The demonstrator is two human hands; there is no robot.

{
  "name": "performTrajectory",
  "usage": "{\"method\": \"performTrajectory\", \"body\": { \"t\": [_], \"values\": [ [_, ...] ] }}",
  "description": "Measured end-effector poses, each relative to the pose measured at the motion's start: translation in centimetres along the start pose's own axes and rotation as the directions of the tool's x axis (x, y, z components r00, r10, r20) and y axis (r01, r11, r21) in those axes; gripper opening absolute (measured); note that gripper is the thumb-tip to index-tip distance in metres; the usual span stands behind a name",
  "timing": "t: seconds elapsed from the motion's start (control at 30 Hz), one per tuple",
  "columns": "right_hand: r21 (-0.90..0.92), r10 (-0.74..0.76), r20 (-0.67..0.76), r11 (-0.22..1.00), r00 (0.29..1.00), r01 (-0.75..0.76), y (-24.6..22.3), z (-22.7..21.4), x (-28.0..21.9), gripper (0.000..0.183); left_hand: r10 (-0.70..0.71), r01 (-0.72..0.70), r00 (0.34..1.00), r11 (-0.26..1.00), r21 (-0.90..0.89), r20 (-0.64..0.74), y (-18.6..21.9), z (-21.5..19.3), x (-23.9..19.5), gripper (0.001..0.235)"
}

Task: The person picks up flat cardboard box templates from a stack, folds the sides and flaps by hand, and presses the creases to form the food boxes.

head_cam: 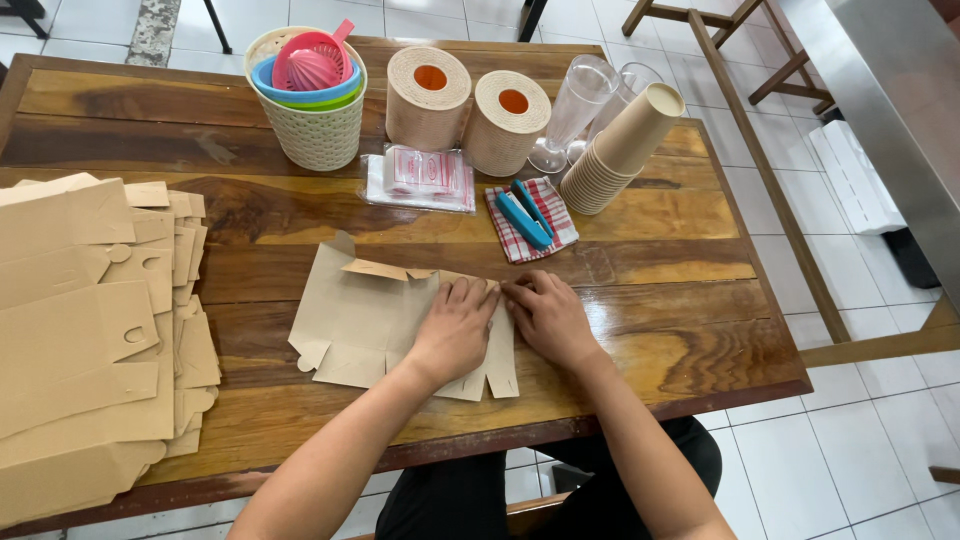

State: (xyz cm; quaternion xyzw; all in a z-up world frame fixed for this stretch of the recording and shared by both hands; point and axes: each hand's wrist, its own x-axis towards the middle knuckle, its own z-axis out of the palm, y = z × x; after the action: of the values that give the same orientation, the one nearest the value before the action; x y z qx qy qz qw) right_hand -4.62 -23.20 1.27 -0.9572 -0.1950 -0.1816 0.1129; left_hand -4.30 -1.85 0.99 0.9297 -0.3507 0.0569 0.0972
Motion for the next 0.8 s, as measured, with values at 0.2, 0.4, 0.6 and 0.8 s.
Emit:
{"method": "performTrajectory", "body": {
  "t": [0.2,0.4,0.6,0.8],
  "values": [
    [0.025,-0.065,-0.151,0.997,0.986,0.070,-0.4,0.2,-0.3,0.025,0.009,-0.009,1.000,0.998,0.065,0.004,0.4,-0.3,0.0,0.053],
    [-0.087,-0.082,-0.104,0.994,0.991,0.073,-0.5,-0.6,-0.3,0.026,0.014,-0.013,1.000,0.985,0.170,-0.007,0.9,0.7,-0.2,0.054],
    [-0.117,-0.076,-0.101,0.991,0.992,0.064,1.0,-1.3,-1.6,0.023,0.011,-0.011,1.000,0.988,0.156,0.000,0.9,1.0,-0.1,0.054],
    [-0.039,0.027,-0.043,0.999,0.999,-0.029,2.0,-0.2,-2.7,0.035,0.008,-0.004,1.000,0.988,0.152,-0.024,1.0,1.1,-0.2,0.055]
  ]
}}
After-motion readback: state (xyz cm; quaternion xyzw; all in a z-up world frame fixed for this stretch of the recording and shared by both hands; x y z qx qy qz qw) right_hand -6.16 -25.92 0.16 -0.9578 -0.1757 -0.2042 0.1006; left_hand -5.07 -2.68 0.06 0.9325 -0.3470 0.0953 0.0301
